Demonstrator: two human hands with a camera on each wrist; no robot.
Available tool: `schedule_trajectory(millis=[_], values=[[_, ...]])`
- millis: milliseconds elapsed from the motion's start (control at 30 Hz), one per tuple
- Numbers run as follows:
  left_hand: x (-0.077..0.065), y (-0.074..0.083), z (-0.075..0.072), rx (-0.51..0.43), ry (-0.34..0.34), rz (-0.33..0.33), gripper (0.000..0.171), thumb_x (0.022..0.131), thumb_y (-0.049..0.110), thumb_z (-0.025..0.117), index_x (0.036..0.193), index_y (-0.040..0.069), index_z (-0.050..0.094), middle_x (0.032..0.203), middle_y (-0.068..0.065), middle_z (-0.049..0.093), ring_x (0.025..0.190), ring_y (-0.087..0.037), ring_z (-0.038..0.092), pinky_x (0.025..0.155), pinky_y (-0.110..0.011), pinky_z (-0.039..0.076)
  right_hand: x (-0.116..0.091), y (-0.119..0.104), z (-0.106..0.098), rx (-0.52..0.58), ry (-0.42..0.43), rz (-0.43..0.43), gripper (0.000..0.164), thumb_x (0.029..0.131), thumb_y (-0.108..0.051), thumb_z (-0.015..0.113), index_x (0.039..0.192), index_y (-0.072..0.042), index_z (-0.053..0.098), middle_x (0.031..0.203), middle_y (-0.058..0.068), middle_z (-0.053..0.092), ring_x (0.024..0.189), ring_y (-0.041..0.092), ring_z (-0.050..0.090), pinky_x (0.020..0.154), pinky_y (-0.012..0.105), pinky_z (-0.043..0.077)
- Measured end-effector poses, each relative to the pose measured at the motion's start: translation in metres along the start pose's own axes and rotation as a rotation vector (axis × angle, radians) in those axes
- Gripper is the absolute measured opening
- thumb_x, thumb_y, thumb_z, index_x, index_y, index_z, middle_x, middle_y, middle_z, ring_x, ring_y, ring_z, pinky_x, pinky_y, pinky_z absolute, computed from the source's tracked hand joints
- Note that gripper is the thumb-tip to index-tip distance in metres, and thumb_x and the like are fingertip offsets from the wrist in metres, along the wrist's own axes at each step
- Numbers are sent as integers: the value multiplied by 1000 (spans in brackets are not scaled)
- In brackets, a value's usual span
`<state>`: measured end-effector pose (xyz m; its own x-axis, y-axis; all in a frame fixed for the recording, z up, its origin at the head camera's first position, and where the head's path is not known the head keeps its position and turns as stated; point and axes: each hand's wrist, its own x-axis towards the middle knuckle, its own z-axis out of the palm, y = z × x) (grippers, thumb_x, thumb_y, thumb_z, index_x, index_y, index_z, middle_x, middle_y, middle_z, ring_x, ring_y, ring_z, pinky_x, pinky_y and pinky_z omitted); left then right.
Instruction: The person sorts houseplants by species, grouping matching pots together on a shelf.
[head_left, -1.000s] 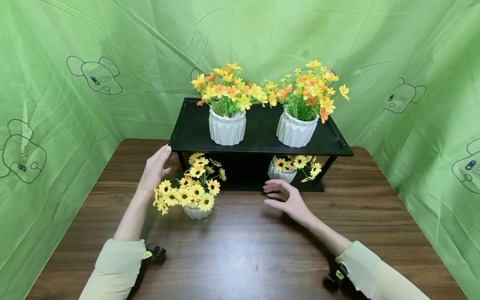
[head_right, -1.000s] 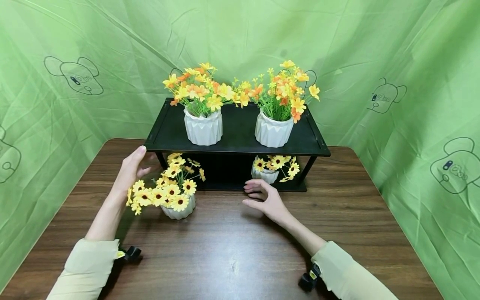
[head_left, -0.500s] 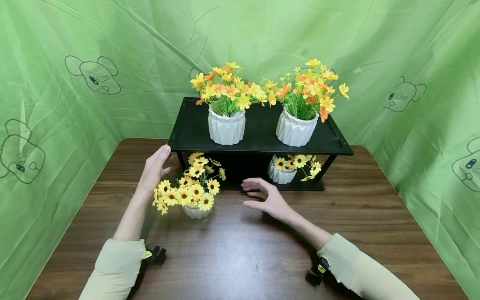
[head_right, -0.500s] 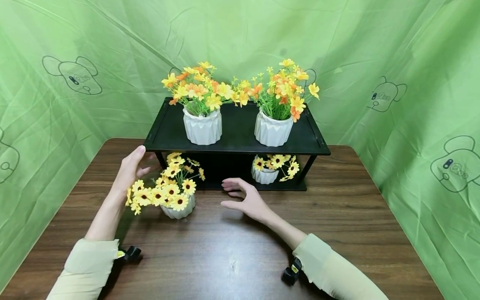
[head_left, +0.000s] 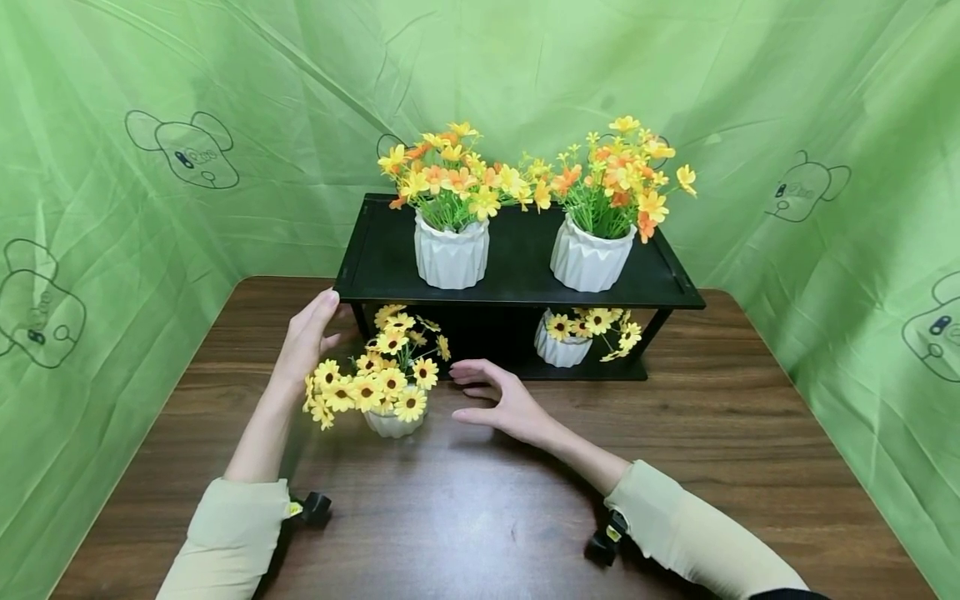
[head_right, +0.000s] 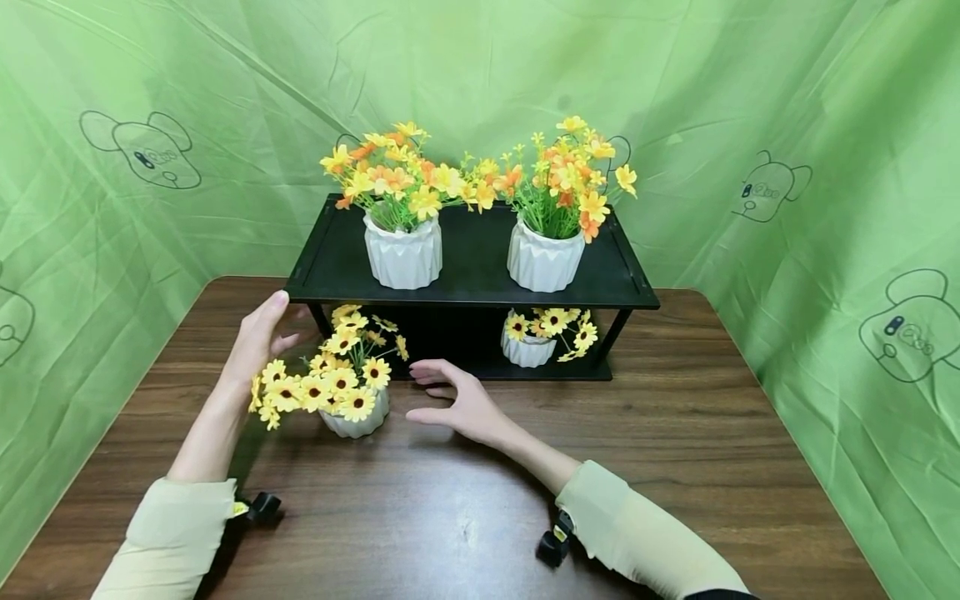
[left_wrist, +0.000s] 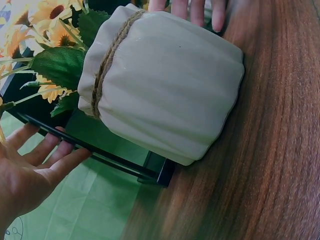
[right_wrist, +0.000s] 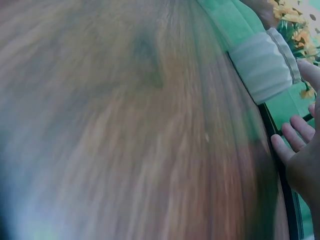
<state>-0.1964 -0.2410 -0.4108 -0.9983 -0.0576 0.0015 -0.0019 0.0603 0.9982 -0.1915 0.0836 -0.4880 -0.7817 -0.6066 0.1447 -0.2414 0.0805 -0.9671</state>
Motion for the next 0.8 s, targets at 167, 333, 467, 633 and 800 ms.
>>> schedule_trajectory(millis=[167,333,467,633,800], values=[[0,0,1,-21,-5,11,48,108,47,46,147,21,53,125,10,61,118,-6,56,91,-16,54,8,0,13,4,6,1,71,85,-6,84,147,-10,51,147,14,57,139,34,54,115,48,47],[0,0,1,-43,-13,29,54,108,47,48,151,15,50,128,12,60,120,-7,58,92,-17,57,15,1,24,2,22,20,75,84,-9,85,150,-17,49,148,10,56,139,29,54,116,46,47],[1,0,1,-51,-18,43,56,107,46,49,152,12,49,129,14,58,122,-9,59,90,-18,58,18,-1,31,-10,31,50,78,84,-13,86,151,-19,47,149,7,55,139,24,53,117,41,46],[0,0,1,-39,-13,34,52,108,46,48,150,16,51,123,14,60,119,-7,58,90,-17,57,20,-4,38,-57,40,93,83,82,-18,89,153,-22,45,151,2,53,140,18,53,117,33,46],[-1,1,1,-18,-3,3,47,108,47,47,146,21,53,121,15,60,118,-5,55,90,-15,54,23,-5,43,-74,42,104,85,81,-16,89,153,-22,45,151,3,53,140,18,52,117,32,45]])
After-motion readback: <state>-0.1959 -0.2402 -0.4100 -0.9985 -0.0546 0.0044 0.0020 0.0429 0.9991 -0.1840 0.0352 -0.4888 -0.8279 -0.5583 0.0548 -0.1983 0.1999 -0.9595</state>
